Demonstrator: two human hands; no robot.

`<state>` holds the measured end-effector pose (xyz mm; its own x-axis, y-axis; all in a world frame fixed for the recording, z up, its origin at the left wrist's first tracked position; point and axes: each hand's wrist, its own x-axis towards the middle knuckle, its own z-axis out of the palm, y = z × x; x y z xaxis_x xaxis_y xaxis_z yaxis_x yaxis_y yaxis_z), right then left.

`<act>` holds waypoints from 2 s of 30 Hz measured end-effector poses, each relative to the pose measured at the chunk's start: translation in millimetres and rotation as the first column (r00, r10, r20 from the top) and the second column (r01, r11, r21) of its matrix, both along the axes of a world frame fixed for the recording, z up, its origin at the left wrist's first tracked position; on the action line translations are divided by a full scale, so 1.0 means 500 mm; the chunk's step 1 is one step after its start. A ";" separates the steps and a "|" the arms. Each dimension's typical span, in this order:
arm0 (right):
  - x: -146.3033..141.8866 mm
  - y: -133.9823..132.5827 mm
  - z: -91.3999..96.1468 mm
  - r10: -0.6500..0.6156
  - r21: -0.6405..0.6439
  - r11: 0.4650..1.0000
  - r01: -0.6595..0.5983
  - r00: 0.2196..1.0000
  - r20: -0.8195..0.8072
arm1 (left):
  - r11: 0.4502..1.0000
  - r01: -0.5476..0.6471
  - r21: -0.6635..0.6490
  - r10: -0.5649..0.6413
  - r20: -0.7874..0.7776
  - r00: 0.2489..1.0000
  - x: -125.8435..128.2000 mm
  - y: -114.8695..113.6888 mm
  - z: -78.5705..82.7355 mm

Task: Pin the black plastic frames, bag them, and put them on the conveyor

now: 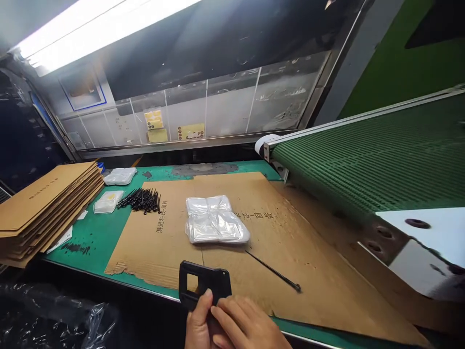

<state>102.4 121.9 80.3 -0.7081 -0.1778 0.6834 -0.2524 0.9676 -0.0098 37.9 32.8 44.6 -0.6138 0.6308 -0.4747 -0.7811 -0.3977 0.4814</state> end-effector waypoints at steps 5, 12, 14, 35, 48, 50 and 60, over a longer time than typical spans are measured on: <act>-0.004 0.159 -0.065 -0.504 -0.094 0.859 0.503 0.864 0.013 | 0.977 -0.197 -0.084 0.212 0.258 0.943 -0.050 -0.040 0.034; 0.019 0.223 -0.119 -0.466 -0.206 0.848 0.489 0.872 0.151 | 0.999 -0.043 -0.023 0.048 0.545 0.837 -0.064 -0.071 0.056; 0.027 0.165 -0.104 -0.372 -0.276 0.873 0.402 0.915 0.158 | 0.999 -0.041 -0.001 0.034 0.571 0.820 -0.063 -0.074 0.057; -0.003 -0.005 -0.071 -0.110 -0.370 0.924 0.095 0.994 -0.021 | 0.972 0.200 0.123 -0.233 0.576 0.783 -0.034 -0.109 0.031; 0.022 -0.013 -0.067 0.408 -0.936 0.130 0.326 0.843 0.350 | 0.940 0.332 0.076 -0.339 0.102 0.935 -0.055 -0.107 0.011; 0.024 -0.022 -0.064 0.410 -0.941 0.145 0.306 0.847 0.339 | 0.944 0.327 0.043 -0.330 0.112 0.937 -0.053 -0.104 0.008; 0.027 -0.046 -0.055 0.248 -0.562 0.808 -0.177 0.967 0.052 | 0.939 0.336 -0.079 -0.332 0.052 0.942 -0.050 -0.102 0.003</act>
<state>116.0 98.8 52.9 -0.7772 0.0465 0.6275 -0.4135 0.7139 -0.5651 13.2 -18.0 46.3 -0.3553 0.7527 -0.5542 -0.8801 -0.0696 0.4697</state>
